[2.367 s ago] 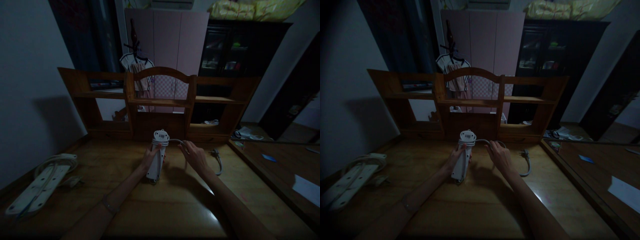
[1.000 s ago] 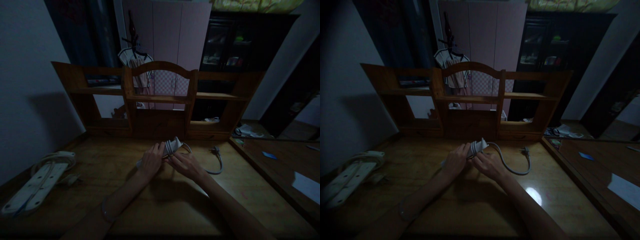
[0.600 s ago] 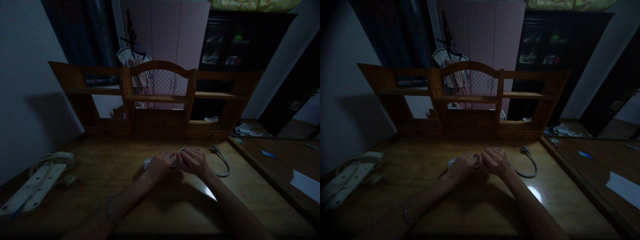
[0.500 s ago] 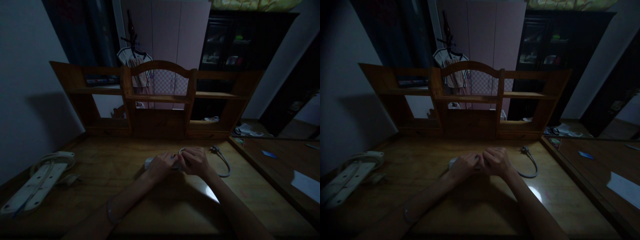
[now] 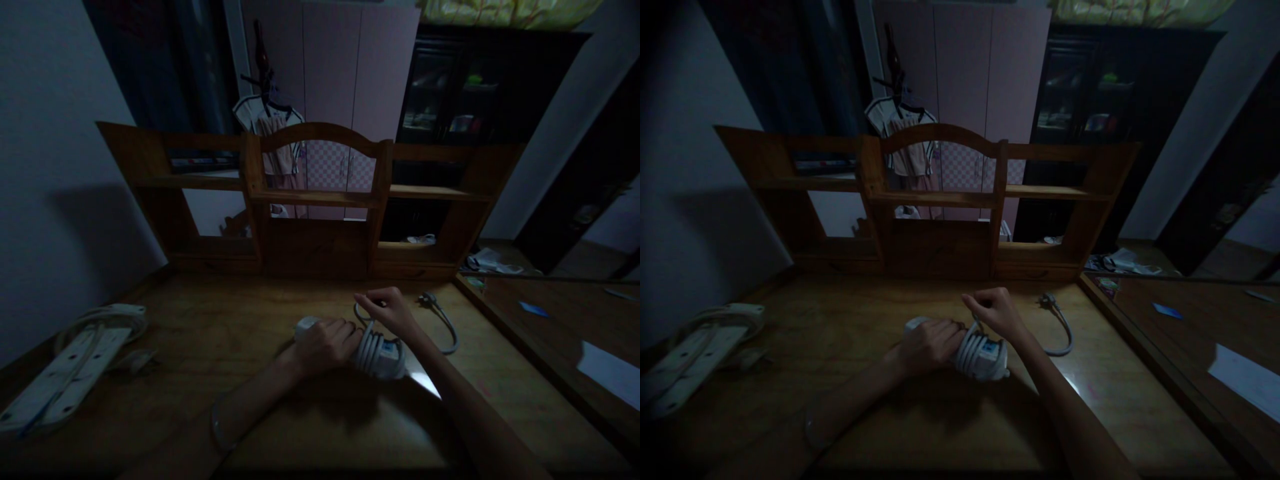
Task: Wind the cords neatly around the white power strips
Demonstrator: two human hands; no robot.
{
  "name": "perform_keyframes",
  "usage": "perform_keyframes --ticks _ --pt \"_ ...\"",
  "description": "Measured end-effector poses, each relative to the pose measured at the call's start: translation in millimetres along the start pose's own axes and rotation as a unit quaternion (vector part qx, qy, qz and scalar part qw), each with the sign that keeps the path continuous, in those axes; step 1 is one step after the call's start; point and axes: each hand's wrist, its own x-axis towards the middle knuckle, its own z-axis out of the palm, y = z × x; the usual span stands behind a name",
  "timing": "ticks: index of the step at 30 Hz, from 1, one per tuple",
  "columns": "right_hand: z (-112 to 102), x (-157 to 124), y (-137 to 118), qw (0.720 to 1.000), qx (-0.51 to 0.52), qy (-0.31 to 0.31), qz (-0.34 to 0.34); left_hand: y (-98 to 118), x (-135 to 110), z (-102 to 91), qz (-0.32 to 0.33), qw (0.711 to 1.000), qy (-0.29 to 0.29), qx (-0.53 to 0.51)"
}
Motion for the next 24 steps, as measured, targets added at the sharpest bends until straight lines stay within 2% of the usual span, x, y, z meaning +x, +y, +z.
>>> perform_keyframes --ticks 3,7,13,18,21,22,24 --pt "4 1 1 1.000 0.021 -0.012 0.017 -1 0 -5.1 -0.008 0.999 0.032 0.012" --pt "4 3 4 0.997 0.058 -0.030 0.048 -1 0 -8.2 -0.030 0.999 0.040 0.007" --pt "4 7 15 0.971 0.123 -0.134 0.153 2 -2 -16.4 -0.056 0.994 0.073 -0.057" --pt "12 5 21 0.970 0.112 -0.123 0.176 -1 -8 -13.8 -0.090 0.978 0.114 -0.152" --pt "19 3 20 0.986 0.102 -0.064 0.116 -9 -8 -7.5 -0.201 0.939 0.171 -0.219" --pt "20 2 19 0.989 0.102 -0.046 0.094 -13 -8 -5.8 -0.262 0.915 0.196 -0.237" --pt "23 2 15 0.994 0.093 -0.024 0.059 -22 -6 -3.4 -0.386 0.846 0.238 -0.281"
